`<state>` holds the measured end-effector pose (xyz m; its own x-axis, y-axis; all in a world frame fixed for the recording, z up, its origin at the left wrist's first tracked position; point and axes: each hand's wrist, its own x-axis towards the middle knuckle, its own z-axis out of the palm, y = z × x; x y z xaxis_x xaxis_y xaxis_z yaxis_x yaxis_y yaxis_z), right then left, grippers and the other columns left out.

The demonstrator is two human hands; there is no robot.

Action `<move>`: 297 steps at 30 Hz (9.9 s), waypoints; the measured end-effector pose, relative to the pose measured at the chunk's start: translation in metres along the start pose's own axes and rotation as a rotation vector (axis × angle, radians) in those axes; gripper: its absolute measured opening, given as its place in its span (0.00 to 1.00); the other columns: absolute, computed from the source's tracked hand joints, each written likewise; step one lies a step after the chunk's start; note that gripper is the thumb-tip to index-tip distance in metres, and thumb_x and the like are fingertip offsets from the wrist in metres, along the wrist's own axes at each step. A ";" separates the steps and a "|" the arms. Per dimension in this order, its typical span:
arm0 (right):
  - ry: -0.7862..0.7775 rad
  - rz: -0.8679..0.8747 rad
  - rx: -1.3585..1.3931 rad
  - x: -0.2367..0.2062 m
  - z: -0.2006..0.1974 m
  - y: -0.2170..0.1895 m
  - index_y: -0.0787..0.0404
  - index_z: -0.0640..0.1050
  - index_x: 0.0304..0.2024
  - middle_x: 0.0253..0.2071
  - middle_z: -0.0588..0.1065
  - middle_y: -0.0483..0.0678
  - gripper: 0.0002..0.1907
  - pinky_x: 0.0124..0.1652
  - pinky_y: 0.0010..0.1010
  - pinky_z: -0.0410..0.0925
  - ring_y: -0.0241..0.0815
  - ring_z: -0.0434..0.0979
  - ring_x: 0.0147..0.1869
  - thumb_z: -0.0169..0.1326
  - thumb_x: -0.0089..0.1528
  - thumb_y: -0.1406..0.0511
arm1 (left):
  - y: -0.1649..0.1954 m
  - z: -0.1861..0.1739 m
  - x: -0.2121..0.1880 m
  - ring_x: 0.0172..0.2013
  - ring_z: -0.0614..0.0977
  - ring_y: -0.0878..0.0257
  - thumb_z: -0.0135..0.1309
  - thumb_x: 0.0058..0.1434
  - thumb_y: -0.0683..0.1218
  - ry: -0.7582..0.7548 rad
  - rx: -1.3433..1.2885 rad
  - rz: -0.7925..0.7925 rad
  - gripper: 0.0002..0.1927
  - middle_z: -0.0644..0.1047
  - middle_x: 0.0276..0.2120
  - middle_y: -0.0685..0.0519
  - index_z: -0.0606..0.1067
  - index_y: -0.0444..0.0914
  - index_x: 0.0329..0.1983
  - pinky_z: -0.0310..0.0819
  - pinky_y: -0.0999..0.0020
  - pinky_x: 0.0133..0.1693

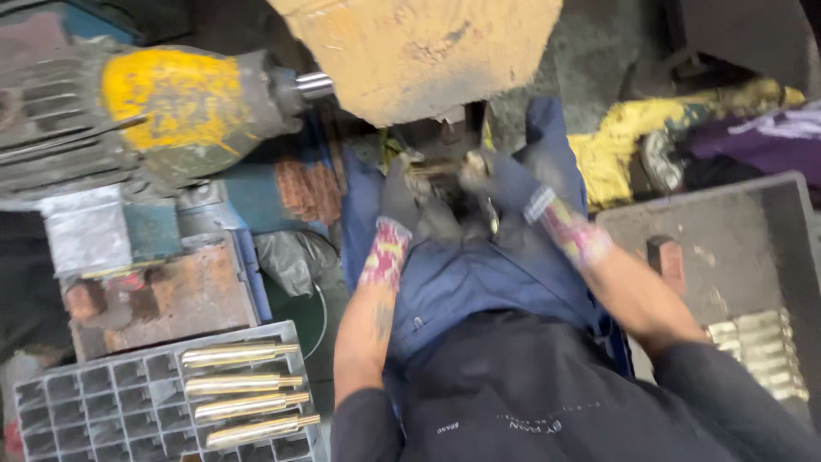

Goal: The person is polishing metal parts using a grinding machine. They hold each part against the rotating wheel, rotate it to polish different sides, and then place it into a crate.

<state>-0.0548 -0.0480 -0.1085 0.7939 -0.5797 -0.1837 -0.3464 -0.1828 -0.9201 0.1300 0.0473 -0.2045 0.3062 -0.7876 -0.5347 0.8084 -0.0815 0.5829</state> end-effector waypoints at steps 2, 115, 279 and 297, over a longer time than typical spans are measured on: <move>-0.006 -0.104 -0.113 -0.052 0.006 -0.018 0.62 0.74 0.49 0.36 0.77 0.51 0.19 0.39 0.37 0.71 0.44 0.77 0.40 0.60 0.62 0.57 | 0.020 0.015 -0.039 0.20 0.72 0.68 0.42 0.75 0.54 -0.112 0.113 0.227 0.15 0.74 0.27 0.53 0.74 0.41 0.45 0.65 0.73 0.20; -0.069 0.011 0.331 -0.018 0.008 0.031 0.71 0.70 0.45 0.40 0.73 0.52 0.03 0.47 0.35 0.75 0.39 0.75 0.41 0.48 0.75 0.74 | 0.289 -0.373 -0.499 0.51 0.79 0.50 0.62 0.55 0.45 0.885 2.328 0.047 0.12 0.79 0.47 0.54 0.83 0.57 0.39 0.76 0.52 0.46; 0.353 -0.384 0.304 -0.158 0.001 -0.102 0.57 0.76 0.46 0.42 0.77 0.51 0.21 0.49 0.45 0.68 0.55 0.76 0.48 0.64 0.53 0.58 | -0.016 0.084 -0.186 0.69 0.69 0.42 0.43 0.74 0.37 -0.481 1.345 1.043 0.21 0.68 0.66 0.39 0.64 0.33 0.70 0.63 0.51 0.72; 0.034 -0.367 -0.864 -0.197 -0.036 -0.132 0.55 0.79 0.49 0.32 0.76 0.48 0.27 0.39 0.46 0.66 0.51 0.77 0.38 0.62 0.48 0.54 | 0.016 0.113 -0.208 0.37 0.79 0.59 0.42 0.80 0.55 -0.529 0.055 0.097 0.21 0.77 0.41 0.47 0.69 0.32 0.60 0.77 0.63 0.41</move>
<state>-0.1835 0.0623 0.0613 0.9169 -0.3889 0.0898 -0.3387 -0.8772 -0.3402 0.0227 0.1409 -0.0145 0.0721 -0.9920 -0.1041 0.7573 -0.0135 0.6530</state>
